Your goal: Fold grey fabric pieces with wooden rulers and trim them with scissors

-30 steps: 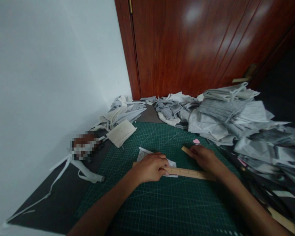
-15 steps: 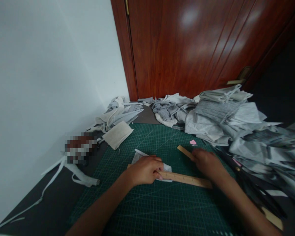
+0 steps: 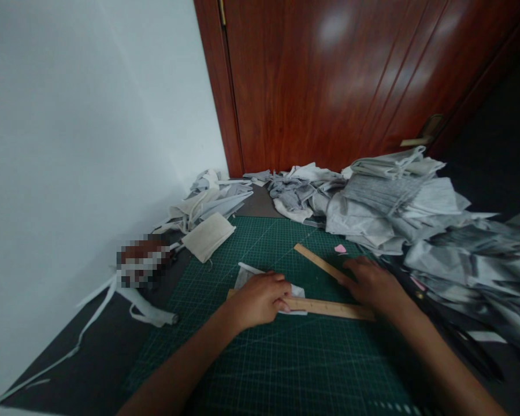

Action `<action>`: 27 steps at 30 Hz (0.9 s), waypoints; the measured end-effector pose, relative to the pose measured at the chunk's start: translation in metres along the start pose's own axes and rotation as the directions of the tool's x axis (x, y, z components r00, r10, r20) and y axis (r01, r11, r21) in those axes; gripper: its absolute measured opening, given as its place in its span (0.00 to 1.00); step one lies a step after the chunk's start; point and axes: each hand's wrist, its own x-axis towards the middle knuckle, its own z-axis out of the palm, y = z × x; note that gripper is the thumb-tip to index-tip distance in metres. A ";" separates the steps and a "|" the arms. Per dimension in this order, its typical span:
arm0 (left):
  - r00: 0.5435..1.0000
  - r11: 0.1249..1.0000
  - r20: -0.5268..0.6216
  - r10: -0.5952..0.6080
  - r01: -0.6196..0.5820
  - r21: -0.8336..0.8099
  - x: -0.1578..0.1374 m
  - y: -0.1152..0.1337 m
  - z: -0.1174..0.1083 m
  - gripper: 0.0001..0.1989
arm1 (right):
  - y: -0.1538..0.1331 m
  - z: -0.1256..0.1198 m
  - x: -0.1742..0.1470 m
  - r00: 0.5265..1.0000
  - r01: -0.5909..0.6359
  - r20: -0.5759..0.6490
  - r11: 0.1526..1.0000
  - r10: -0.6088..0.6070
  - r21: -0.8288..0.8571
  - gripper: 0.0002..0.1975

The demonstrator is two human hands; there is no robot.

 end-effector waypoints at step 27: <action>0.981 0.978 -0.186 -0.044 0.080 0.192 0.008 0.036 0.044 0.14 | -0.025 0.023 0.006 0.994 -0.030 -0.091 0.962 0.056 0.270 0.08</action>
